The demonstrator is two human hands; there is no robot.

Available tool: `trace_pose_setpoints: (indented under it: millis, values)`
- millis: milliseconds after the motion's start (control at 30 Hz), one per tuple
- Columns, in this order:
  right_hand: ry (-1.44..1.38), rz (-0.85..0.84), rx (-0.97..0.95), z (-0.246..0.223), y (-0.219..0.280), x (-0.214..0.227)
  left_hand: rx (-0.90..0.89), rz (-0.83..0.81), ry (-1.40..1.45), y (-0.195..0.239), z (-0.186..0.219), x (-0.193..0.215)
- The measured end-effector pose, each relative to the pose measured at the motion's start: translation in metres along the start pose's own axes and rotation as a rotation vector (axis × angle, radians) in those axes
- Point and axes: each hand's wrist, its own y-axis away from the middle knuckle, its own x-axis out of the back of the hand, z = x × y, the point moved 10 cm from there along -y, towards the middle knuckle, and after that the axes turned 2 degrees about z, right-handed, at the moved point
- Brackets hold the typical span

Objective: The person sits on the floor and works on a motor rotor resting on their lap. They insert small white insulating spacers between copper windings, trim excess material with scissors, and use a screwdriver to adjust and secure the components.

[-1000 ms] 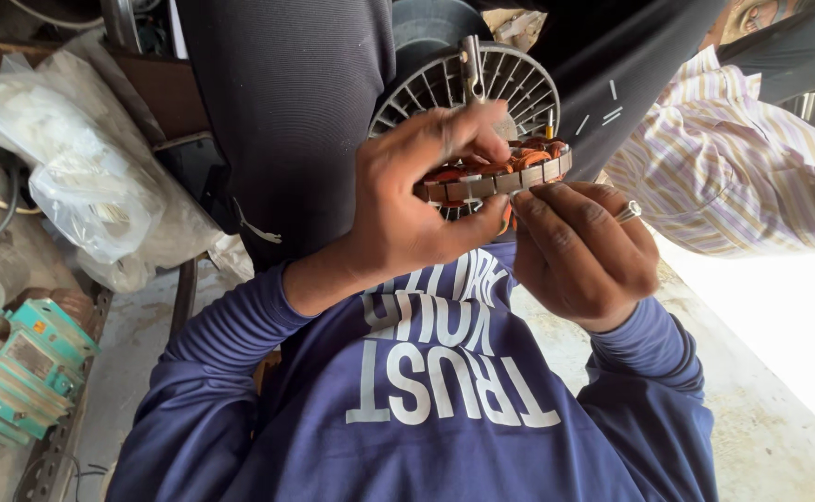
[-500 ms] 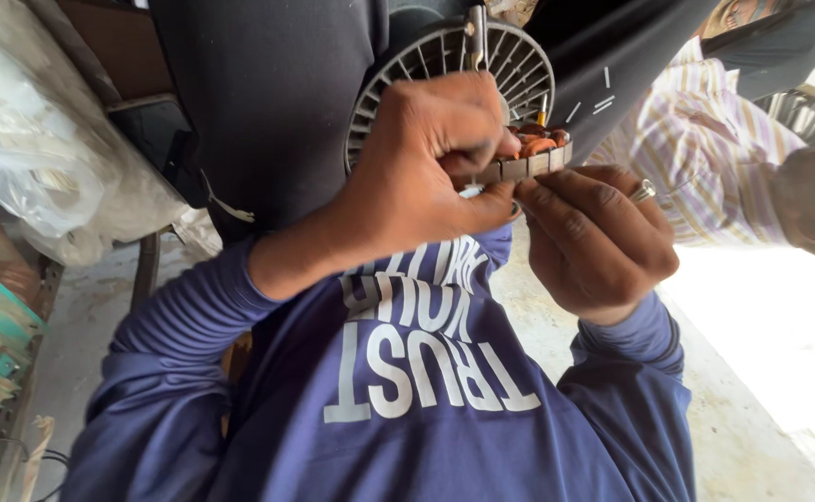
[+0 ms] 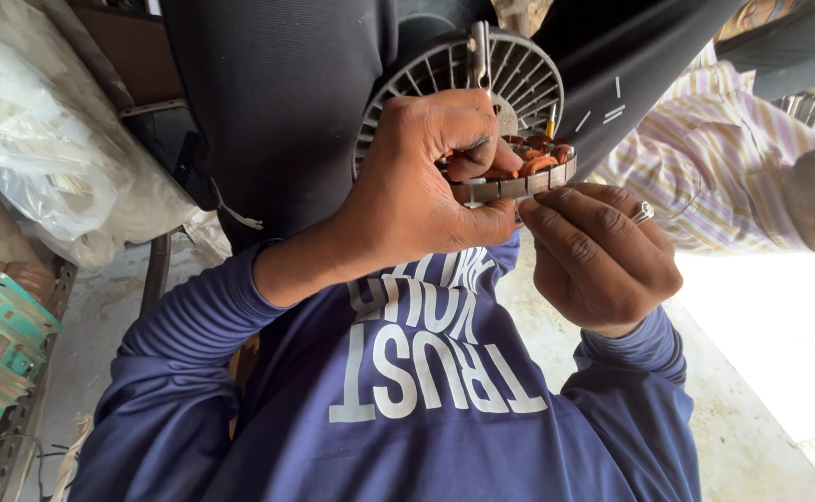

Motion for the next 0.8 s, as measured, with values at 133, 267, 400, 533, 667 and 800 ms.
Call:
trace_pose_setpoints:
  millis: [133, 267, 400, 533, 667, 800]
  values:
    - [-0.005, 0.0, 0.023, 0.0, 0.003, -0.001, -0.085, -0.023, 0.044, -0.005, 0.014, 0.004]
    - [-0.121, 0.045, -0.025, 0.007, 0.0, -0.001, -0.016, -0.087, 0.078, -0.006, 0.005, 0.004]
    - [-0.114, 0.076, -0.006, 0.007, -0.002, 0.0, -0.047, -0.043, 0.08, -0.001, 0.005, 0.003]
    - [-0.087, 0.053, -0.019, 0.006, 0.0, -0.001, -0.02, -0.021, 0.061, 0.001, -0.001, 0.003]
    - [-0.111, 0.056, -0.013, 0.007, 0.006, -0.001, -0.073, 0.029, 0.063, 0.004, 0.004, 0.006]
    - [-0.139, 0.138, 0.023, 0.011, 0.014, -0.001, -0.117, -0.016, 0.051, 0.005, 0.004, 0.003]
